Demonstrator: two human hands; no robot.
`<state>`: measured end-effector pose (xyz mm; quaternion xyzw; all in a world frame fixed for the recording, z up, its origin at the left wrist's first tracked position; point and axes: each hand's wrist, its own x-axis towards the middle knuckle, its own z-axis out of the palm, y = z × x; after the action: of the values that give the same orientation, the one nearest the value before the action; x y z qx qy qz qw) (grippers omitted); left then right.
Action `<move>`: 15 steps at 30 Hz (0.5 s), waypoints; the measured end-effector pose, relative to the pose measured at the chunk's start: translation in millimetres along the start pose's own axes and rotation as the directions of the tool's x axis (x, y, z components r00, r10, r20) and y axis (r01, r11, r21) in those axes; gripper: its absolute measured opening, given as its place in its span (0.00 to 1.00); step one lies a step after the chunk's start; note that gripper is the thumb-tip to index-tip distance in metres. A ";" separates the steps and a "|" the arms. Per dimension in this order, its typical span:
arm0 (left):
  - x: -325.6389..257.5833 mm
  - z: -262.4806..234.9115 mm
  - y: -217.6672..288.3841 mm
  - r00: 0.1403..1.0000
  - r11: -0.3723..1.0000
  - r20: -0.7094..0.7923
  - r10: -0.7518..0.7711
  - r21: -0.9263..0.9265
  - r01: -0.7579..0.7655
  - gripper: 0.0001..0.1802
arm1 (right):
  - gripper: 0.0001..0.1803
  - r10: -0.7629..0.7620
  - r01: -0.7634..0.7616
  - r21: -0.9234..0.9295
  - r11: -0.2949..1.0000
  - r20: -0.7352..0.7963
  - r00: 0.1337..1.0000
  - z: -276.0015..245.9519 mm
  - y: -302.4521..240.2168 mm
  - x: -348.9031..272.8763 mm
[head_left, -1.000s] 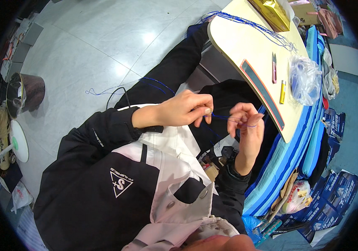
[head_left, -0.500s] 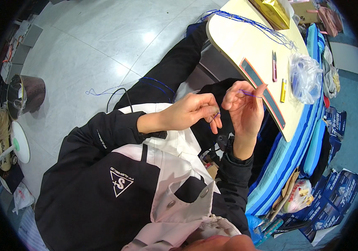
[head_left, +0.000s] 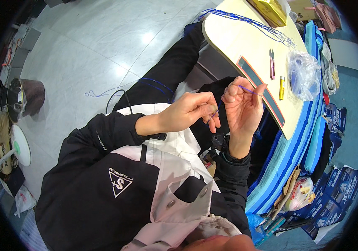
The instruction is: The person assembles beaded cords by threading beads onto blue cords, measuring segments with a ruler, tying knots, and sealing the ends with a lighter. The finished cords are placed on the table.
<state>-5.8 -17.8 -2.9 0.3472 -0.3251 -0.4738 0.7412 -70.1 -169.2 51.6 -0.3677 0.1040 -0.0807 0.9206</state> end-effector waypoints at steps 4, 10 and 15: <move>0.3 -1.4 -1.2 1.000 1.000 -0.007 0.016 -0.009 -0.016 0.10 | 0.38 0.002 0.002 0.078 0.997 -0.052 0.999 -1.3 3.5 1.1; -0.2 -1.8 -1.0 1.000 0.997 -0.023 0.004 -0.077 -0.006 0.10 | 0.37 -0.017 0.026 0.082 0.996 -0.116 0.993 -2.6 9.3 -2.2; -2.9 -6.4 -1.3 0.997 0.997 -0.037 -0.066 -0.040 0.065 0.09 | 0.35 -0.068 0.084 0.124 0.989 -0.126 0.990 -5.1 13.1 -3.7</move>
<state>-2.2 -14.2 -7.9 0.3522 -0.2901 -0.4973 0.7379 -74.0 -162.3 39.4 -0.3054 0.1403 -0.1447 0.9307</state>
